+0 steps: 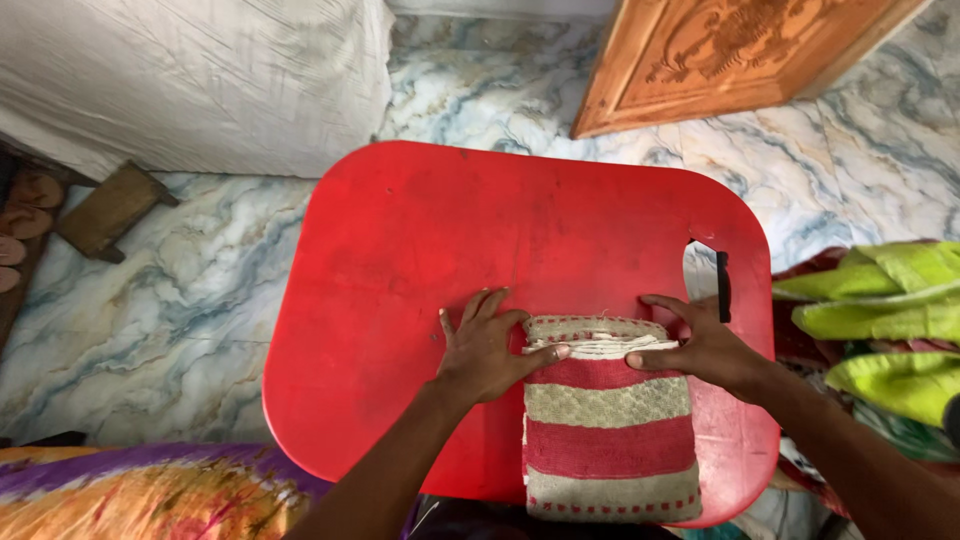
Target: The person folds a red and white patterned towel on a red plastic stool, smoothing and aligning the edges before rolling it into a compact bundle. The person then picks up a lime green towel and begins to unfold it on the stool.
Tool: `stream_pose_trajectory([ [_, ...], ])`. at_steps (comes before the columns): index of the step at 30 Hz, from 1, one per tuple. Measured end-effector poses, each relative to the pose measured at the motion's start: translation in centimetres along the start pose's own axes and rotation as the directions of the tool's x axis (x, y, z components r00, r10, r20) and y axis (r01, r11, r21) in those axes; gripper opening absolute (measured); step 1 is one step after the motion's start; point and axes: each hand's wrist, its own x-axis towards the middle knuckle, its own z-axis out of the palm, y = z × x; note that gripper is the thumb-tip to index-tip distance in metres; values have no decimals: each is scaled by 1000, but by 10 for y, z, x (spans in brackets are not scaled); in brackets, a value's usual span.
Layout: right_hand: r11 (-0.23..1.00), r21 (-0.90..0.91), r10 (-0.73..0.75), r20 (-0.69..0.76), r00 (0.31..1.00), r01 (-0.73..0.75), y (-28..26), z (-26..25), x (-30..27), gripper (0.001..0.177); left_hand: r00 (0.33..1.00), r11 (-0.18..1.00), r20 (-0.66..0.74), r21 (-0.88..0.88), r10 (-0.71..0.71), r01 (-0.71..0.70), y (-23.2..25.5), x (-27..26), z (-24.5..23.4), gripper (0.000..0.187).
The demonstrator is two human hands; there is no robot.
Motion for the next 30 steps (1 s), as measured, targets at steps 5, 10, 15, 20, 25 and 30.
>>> stream_pose_trajectory([
  [5,1000,27,3,-7,1000,-3,20,13,-22,114,999,996,6,72,43,-43,-2,-17,14,92],
  [10,999,15,-50,-3,999,50,31,14,-27,112,998,990,-5,121,68,-67,-3,-26,24,99],
  [15,998,11,-63,6,998,63,33,13,-24,110,995,992,-61,94,85,-79,-2,-31,32,99],
  [20,995,-73,-68,58,996,72,37,7,-22,107,999,994,-22,100,34,-32,3,-40,43,100],
  [25,987,-123,-90,146,985,108,31,3,-14,106,998,998,-43,56,-37,39,6,-54,56,103],
  [30,975,-180,-106,159,982,134,30,6,-13,103,993,997,-86,-1,-79,80,5,-63,61,102],
])
